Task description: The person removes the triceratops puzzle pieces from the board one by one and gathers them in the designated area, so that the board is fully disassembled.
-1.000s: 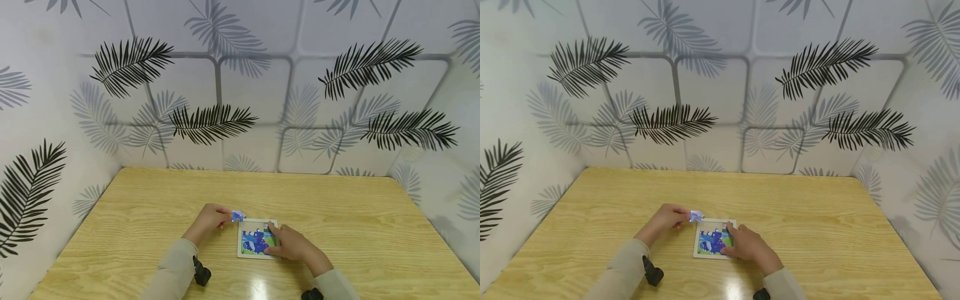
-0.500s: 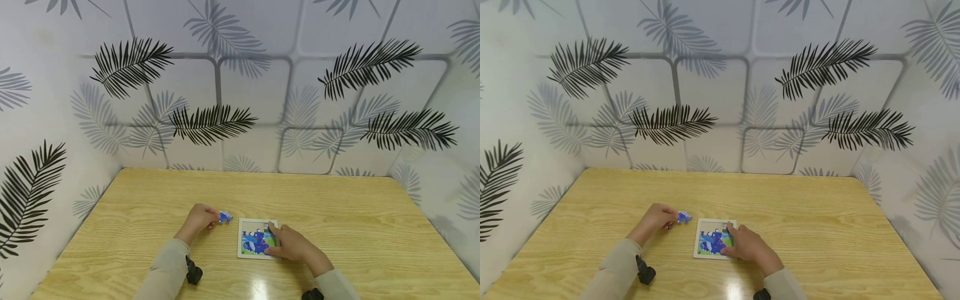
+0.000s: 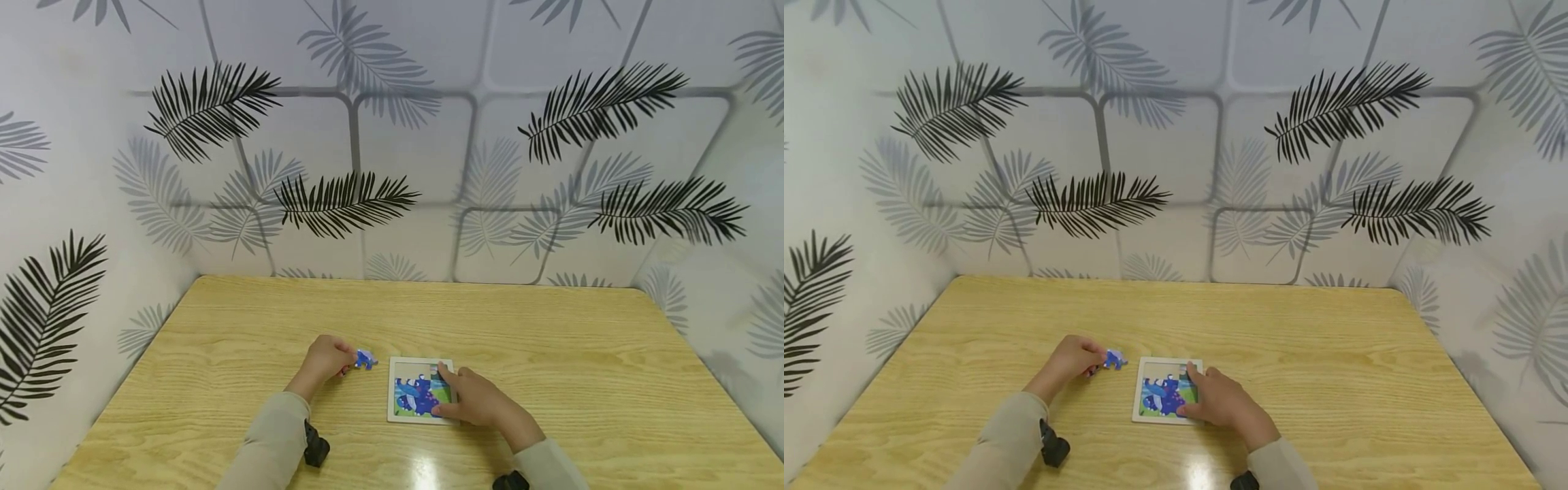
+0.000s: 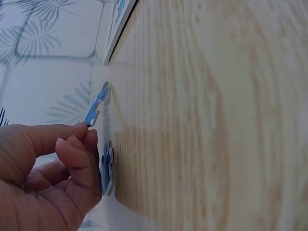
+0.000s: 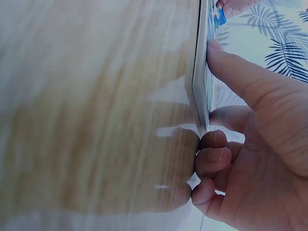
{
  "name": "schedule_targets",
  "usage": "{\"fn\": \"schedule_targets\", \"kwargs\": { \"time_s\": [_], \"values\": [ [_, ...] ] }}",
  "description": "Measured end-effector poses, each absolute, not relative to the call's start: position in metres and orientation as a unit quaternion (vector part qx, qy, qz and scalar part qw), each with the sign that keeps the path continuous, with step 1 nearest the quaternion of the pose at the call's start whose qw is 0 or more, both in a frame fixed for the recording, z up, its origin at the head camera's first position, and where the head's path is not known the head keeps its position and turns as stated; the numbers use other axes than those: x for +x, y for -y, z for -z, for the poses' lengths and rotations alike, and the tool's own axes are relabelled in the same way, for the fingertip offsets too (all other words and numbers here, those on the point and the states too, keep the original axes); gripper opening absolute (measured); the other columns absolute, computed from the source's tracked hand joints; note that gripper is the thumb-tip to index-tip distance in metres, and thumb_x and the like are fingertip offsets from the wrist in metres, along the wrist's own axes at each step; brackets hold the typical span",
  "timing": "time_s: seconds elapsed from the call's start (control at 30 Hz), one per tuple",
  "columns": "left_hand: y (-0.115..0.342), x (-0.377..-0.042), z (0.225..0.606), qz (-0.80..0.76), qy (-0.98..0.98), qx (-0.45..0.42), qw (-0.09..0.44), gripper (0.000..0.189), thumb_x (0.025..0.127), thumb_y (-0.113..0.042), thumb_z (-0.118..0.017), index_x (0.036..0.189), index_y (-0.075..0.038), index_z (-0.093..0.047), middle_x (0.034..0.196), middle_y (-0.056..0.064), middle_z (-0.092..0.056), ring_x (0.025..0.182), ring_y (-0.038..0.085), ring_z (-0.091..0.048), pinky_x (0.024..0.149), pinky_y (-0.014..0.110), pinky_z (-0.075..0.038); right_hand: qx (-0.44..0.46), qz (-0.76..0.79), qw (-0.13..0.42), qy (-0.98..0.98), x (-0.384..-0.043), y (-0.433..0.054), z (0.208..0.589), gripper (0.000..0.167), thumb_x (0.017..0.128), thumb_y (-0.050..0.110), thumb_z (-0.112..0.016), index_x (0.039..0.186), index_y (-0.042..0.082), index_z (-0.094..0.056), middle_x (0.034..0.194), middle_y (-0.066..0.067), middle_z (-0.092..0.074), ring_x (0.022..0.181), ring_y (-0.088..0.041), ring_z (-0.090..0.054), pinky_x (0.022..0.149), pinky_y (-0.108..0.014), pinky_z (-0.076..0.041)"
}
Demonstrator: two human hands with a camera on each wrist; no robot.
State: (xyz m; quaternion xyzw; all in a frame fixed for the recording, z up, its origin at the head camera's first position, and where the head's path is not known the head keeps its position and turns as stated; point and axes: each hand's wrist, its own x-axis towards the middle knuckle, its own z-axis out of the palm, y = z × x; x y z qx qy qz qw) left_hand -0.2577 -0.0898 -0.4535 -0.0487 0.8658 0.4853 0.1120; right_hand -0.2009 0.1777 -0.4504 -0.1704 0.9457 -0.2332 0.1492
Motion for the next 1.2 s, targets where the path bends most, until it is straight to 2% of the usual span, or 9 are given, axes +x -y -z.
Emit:
{"fn": "schedule_targets", "kwargs": {
  "time_s": [0.33, 0.53, 0.73, 1.0, 1.2],
  "values": [
    [0.092, -0.256, 0.454, -0.458, -0.883, -0.037, 0.093, 0.005, 0.085, -0.006, -0.068, 0.083, -0.001, -0.067, 0.074, 0.005, -0.063, 0.049, 0.010, -0.048, 0.046, 0.022, -0.040, -0.164, 0.232, 0.149, -0.947, -0.200, -0.177, 0.452, 0.079, 0.081, 0.036, -0.073, 0.143, 0.000, -0.038, 0.102, -0.016, -0.054, 0.077, -0.019, -0.044, 0.072, -0.038, -0.043],
    [0.089, -0.253, 0.451, -0.466, -0.880, -0.031, 0.089, 0.005, 0.084, -0.005, -0.068, 0.085, 0.000, -0.068, 0.073, 0.005, -0.062, 0.051, 0.010, -0.048, 0.048, 0.022, -0.043, -0.162, 0.237, 0.145, -0.947, -0.201, -0.177, 0.452, 0.080, 0.081, 0.036, -0.074, 0.143, 0.000, -0.038, 0.106, -0.017, -0.054, 0.080, -0.021, -0.046, 0.076, -0.041, -0.045],
    [0.073, -0.250, 0.445, -0.511, -0.852, -0.005, 0.112, 0.005, 0.085, -0.003, -0.067, 0.088, 0.001, -0.066, 0.070, 0.006, -0.059, 0.050, 0.010, -0.043, 0.050, 0.023, -0.040, -0.155, 0.246, 0.139, -0.947, -0.202, -0.178, 0.455, 0.079, 0.079, 0.036, -0.075, 0.141, 0.000, -0.041, 0.117, -0.020, -0.055, 0.091, -0.024, -0.052, 0.091, -0.050, -0.045],
    [0.040, -0.251, 0.446, -0.522, -0.841, 0.025, 0.139, 0.008, 0.086, -0.007, -0.067, 0.090, 0.000, -0.067, 0.063, 0.001, -0.050, 0.050, 0.010, -0.041, 0.048, 0.020, -0.037, -0.152, 0.268, 0.144, -0.940, -0.204, -0.179, 0.457, 0.078, 0.079, 0.035, -0.076, 0.139, 0.000, -0.042, 0.122, -0.022, -0.054, 0.105, -0.030, -0.055, 0.096, -0.052, -0.042],
    [0.018, -0.247, 0.448, -0.541, -0.824, 0.038, 0.167, 0.008, 0.085, -0.007, -0.068, 0.090, -0.001, -0.067, 0.062, 0.000, -0.050, 0.051, 0.009, -0.043, 0.048, 0.019, -0.038, -0.161, 0.281, 0.140, -0.936, -0.205, -0.180, 0.455, 0.077, 0.078, 0.034, -0.077, 0.138, -0.001, -0.043, 0.123, -0.022, -0.055, 0.112, -0.036, -0.053, 0.096, -0.054, -0.040]
  ]
}}
